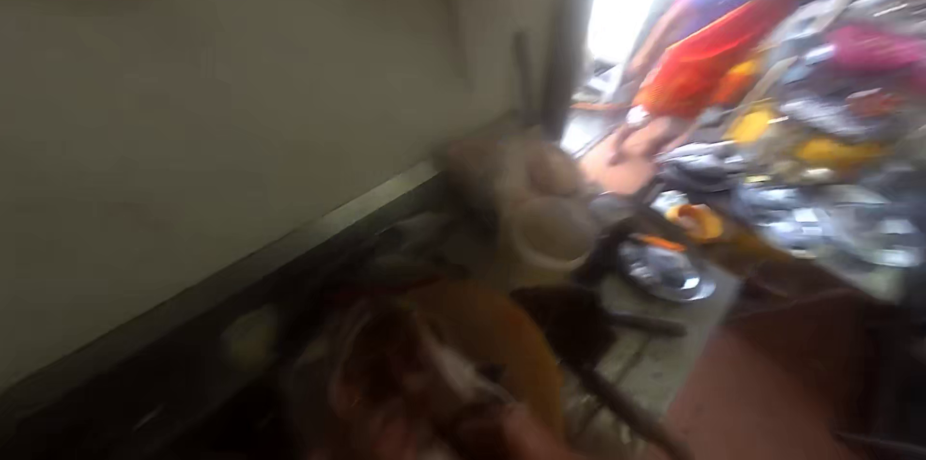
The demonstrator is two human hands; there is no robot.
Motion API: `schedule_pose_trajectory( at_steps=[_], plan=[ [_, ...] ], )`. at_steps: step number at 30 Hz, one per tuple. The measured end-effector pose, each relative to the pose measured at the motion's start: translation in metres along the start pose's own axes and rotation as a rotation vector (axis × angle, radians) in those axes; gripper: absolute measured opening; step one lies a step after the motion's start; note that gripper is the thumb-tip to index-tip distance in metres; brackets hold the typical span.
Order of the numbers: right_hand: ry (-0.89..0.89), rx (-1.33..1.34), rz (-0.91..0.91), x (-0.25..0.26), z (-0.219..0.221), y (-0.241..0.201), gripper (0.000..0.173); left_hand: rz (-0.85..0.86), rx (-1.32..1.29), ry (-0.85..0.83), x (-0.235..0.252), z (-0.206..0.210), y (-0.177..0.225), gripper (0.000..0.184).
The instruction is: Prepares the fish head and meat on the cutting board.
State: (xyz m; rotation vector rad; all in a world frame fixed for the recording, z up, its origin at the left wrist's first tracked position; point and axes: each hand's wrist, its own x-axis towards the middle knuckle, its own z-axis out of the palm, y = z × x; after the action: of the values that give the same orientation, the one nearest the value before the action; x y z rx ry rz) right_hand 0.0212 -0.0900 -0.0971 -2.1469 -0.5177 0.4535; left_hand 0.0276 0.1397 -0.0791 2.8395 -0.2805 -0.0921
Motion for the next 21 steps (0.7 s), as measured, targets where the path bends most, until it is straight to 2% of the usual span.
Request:
schedule_pose_trajectory(
  at_steps=[3, 9, 13, 18, 21],
  plan=[
    [-0.120, 0.008, -0.005, 0.025, 0.006, -0.006, 0.020, -0.026, 0.026, 0.093, -0.004, 0.012, -0.011, 0.022],
    [-0.107, 0.140, -0.020, 0.009, 0.000, 0.005, 0.028, -0.020, -0.017, 0.182, -0.010, 0.019, -0.023, 0.023],
    [-0.198, 0.179, 0.035, 0.032, -0.002, -0.004, 0.030, -0.006, -0.036, 0.181, -0.010, 0.020, -0.026, 0.024],
    [-0.139, 0.196, 0.086, 0.008, -0.005, 0.000, 0.034, -0.022, -0.064, 0.185, -0.011, 0.021, -0.028, 0.023],
    [-0.187, 0.089, 0.066, 0.016, -0.003, -0.007, 0.033, -0.024, -0.077, 0.165, -0.013, 0.022, -0.029, 0.024]
  ],
)
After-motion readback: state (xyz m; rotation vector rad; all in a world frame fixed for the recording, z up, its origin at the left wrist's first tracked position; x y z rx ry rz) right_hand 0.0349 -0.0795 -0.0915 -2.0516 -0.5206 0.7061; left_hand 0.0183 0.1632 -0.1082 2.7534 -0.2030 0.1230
